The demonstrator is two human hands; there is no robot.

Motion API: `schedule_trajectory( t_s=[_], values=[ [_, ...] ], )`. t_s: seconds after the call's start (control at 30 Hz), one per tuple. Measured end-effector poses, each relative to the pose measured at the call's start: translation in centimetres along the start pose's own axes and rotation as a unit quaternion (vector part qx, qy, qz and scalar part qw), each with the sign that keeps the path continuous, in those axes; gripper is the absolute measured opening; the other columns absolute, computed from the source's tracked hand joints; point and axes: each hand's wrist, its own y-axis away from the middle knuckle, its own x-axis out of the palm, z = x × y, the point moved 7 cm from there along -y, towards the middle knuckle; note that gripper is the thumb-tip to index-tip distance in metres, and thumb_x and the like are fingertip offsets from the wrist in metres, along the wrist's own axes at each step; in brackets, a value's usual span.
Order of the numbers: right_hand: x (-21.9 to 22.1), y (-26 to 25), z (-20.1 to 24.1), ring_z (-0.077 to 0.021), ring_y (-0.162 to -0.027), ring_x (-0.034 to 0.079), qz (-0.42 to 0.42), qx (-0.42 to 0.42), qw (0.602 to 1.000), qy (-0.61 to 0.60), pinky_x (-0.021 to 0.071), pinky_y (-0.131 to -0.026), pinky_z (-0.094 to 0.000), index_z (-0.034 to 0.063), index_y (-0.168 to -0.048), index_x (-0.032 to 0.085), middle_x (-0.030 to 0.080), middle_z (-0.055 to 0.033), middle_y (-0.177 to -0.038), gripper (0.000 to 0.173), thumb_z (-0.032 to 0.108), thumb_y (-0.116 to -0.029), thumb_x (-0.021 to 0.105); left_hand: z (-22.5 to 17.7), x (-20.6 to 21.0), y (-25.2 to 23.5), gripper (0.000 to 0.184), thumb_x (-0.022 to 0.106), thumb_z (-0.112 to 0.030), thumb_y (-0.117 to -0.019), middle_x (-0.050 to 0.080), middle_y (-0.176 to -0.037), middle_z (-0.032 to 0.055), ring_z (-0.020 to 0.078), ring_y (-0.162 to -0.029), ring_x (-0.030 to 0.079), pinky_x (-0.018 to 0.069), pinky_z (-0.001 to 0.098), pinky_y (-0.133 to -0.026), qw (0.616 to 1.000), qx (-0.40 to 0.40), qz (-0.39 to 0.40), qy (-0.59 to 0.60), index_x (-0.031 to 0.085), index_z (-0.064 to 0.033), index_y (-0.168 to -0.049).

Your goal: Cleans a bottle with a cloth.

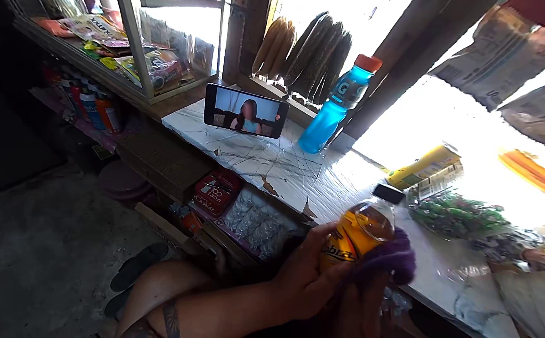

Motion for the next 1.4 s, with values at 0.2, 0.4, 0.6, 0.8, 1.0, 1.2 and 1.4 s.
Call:
schedule_trajectory(
  t_s=[0.2,0.4,0.6,0.8,1.0,1.2,1.4],
  values=[
    [1.5,0.6,0.7,0.008,-0.14,0.035,0.05,-0.01,0.998,-0.023,0.0273,-0.118,-0.0185,0.0276,-0.155,0.034,0.044,0.0156,-0.151,0.045,0.038,-0.1111,0.035,-0.5,-1.3,-0.7,0.056,0.044,-0.022,-0.1093,0.052,-0.137,0.0232,0.0103,-0.127,0.055,0.0452,0.0285,-0.11,0.999,0.01,-0.035,0.019,0.026,0.016,-0.146],
    [0.6,0.6,0.6,0.0082,-0.141,0.033,0.037,-0.012,0.999,-0.002,0.0244,-0.12,-0.0197,0.029,-0.159,0.027,0.041,0.0159,-0.154,0.049,0.037,-0.1109,0.035,-0.6,-0.6,-0.4,0.058,0.038,-0.033,-0.1112,0.054,-0.139,0.0229,0.0137,-0.129,0.056,0.0461,0.0332,-0.112,1.0,0.017,0.004,-0.01,0.029,0.0118,-0.148],
    [-2.9,-1.8,0.4,0.0068,-0.139,0.038,-0.081,0.016,0.994,-0.075,0.0318,-0.119,-0.0216,0.0295,-0.157,0.027,0.044,0.022,-0.15,0.054,0.034,-0.1075,0.048,-1.0,1.4,0.3,0.06,0.037,-0.037,-0.109,0.057,-0.137,0.0245,0.0232,-0.126,0.06,0.0503,0.0406,-0.106,0.992,0.026,0.082,-0.088,0.039,0.0095,-0.146],
    [-6.1,-5.6,-0.2,-0.0042,-0.128,0.055,-0.145,0.067,0.959,-0.235,0.0449,-0.11,-0.0265,0.0128,-0.145,0.043,0.06,0.0098,-0.136,0.06,0.032,-0.0948,0.07,-1.3,2.6,0.8,0.062,0.04,-0.041,-0.1089,0.061,-0.128,0.0251,0.027,-0.116,0.065,0.055,0.0428,-0.098,0.986,0.013,0.137,-0.093,0.041,0.0094,-0.146],
    [-8.6,-4.4,-2.2,0.0081,-0.12,0.055,-0.137,0.198,0.955,-0.173,0.0464,-0.104,-0.0151,-0.0034,-0.14,0.028,0.06,0.0129,-0.127,0.048,0.025,-0.1058,0.048,-1.2,3.5,1.2,0.057,0.06,-0.029,-0.1027,0.061,-0.125,0.0268,0.0282,-0.113,0.065,0.0546,0.0401,-0.098,0.981,0.027,0.177,-0.068,0.043,0.0104,-0.14],
    [-10.0,-4.4,-3.0,0.0024,-0.121,0.059,-0.211,0.137,0.947,-0.198,0.0465,-0.107,-0.0186,0.0033,-0.137,0.045,0.066,0.012,-0.127,0.033,0.017,-0.1072,0.046,-0.1,3.5,0.8,0.057,0.057,-0.028,-0.104,0.061,-0.123,0.0278,0.0305,-0.11,0.065,0.0532,0.0406,-0.098,0.982,0.025,0.179,-0.054,0.044,0.01,-0.144],
    [-9.1,-3.6,-3.6,0.003,-0.133,0.047,-0.178,0.136,0.971,-0.081,0.0399,-0.113,-0.0184,-0.0108,-0.15,0.019,0.049,-0.0012,-0.146,0.057,0.025,-0.109,0.036,0.0,3.3,1.6,0.06,0.048,-0.038,-0.1068,0.062,-0.121,0.0266,0.029,-0.108,0.065,0.0539,0.0403,-0.097,0.989,0.038,0.121,-0.08,0.045,0.0099,-0.144]
  ],
)
